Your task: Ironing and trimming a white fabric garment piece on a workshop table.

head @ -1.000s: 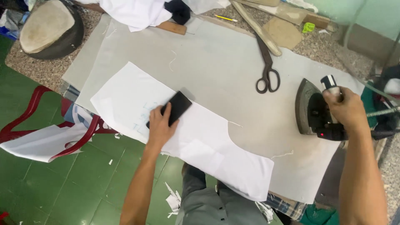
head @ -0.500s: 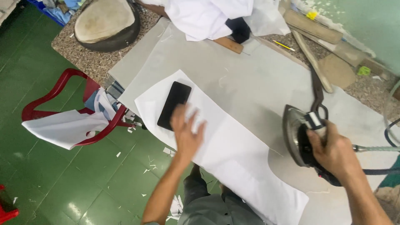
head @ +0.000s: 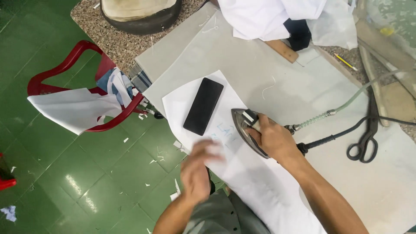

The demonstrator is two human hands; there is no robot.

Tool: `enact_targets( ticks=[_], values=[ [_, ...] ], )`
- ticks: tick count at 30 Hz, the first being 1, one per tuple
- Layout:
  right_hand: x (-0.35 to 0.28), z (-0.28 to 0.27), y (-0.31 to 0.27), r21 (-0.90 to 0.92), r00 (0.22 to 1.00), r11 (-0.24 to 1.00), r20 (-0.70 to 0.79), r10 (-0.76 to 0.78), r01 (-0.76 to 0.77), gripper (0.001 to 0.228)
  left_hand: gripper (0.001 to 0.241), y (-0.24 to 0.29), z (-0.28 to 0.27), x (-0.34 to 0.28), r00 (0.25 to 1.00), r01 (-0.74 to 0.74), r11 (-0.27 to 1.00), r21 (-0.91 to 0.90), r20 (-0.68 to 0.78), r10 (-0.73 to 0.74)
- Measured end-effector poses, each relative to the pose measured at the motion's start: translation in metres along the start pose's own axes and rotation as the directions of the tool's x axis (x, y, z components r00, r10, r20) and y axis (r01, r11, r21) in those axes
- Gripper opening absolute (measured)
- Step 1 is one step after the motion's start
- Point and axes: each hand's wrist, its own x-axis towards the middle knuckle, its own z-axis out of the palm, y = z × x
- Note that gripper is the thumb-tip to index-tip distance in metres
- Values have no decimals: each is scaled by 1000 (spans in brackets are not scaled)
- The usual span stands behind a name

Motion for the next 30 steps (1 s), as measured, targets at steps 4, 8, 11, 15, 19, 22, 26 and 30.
enact_targets(
  ticks=[4,8,11,15,19,22,26,30],
  values=[
    [37,-10,-22,-60,999,998,27,31,-29,55,40,-125,-24,16,992,-126,520,845,117,51],
    [75,-18,-33,-136,999,989,-7,52,-52,48,75,-171,-37,0,953,-70,249,966,139,-271],
    [95,-20,-36,-155,999,988,-42,22,-28,48,67,-176,-36,-9,972,-47,159,986,82,-221],
    [110,-27,-37,-128,996,992,-87,-33,22,45,72,-170,-32,-6,983,-10,112,994,30,-184],
    [114,-40,-24,-133,993,990,-99,-57,44,45,64,-155,-30,-15,978,-59,155,986,88,-190],
    [110,-54,0,-113,990,994,-140,-10,-5,45,62,-126,-18,-28,928,-159,403,901,275,-250],
    [85,-57,51,-57,966,986,-215,143,-158,49,57,-124,5,-57,673,-393,693,605,703,-231],
    [25,-48,92,-64,943,953,-178,281,-296,48,56,-141,22,-46,569,-507,669,544,794,-215]
  ],
)
